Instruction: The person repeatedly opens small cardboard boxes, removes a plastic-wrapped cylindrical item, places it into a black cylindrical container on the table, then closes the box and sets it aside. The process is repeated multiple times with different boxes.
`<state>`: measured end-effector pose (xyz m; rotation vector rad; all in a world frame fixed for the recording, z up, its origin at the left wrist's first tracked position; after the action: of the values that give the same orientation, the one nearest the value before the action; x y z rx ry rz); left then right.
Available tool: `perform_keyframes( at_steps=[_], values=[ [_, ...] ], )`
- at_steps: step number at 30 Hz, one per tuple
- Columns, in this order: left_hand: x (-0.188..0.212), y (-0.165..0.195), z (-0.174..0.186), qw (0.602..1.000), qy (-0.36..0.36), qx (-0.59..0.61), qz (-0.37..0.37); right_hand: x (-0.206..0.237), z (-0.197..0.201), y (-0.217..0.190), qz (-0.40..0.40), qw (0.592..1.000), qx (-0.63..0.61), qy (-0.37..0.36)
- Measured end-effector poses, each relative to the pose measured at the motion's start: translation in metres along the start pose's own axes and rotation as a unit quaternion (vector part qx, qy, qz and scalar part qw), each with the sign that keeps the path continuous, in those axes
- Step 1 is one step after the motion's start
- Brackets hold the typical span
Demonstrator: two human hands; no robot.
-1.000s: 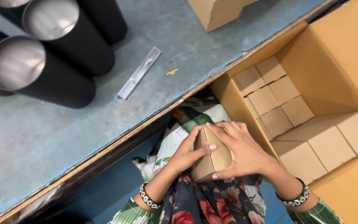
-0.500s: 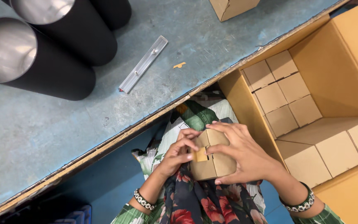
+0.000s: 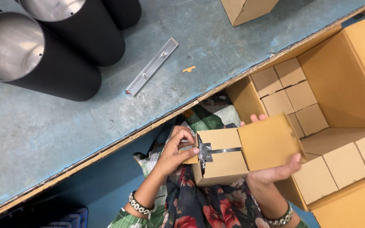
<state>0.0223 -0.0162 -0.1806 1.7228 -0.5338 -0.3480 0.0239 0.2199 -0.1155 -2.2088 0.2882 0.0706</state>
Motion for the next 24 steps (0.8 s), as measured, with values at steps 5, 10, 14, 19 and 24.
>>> perform_keyframes(
  at_steps=[5,10,14,19,24],
  values=[
    [-0.028,0.076,-0.005,0.985,-0.070,-0.153,0.038,0.011,0.021,-0.004,-0.095,0.993,-0.054,0.036],
    [-0.058,0.121,-0.029,0.891,-0.165,-0.410,0.101,0.025,0.038,-0.016,-0.083,0.994,-0.023,-0.072],
    [-0.057,0.136,-0.045,0.832,-0.222,-0.505,0.057,0.028,0.053,-0.013,-0.135,0.953,0.148,-0.225],
    [-0.041,0.111,-0.028,0.894,-0.155,-0.411,0.092,0.033,0.078,-0.008,-0.083,0.805,0.412,-0.419],
    [-0.062,0.040,-0.008,0.977,-0.054,-0.132,0.160,0.044,0.098,-0.006,-0.016,0.727,0.545,-0.418]
  ],
)
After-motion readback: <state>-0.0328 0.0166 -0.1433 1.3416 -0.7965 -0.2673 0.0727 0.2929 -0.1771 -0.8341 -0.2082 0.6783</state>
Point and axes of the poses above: each hand's wrist, its own x-axis away from the middle knuckle, its own z-axis out of the back of the hand, y = z × x, the point moved 1 cm from there along -x, towards the middle knuckle, and after that the axes turned 13 degrees about -y, right-handed, at the moved point
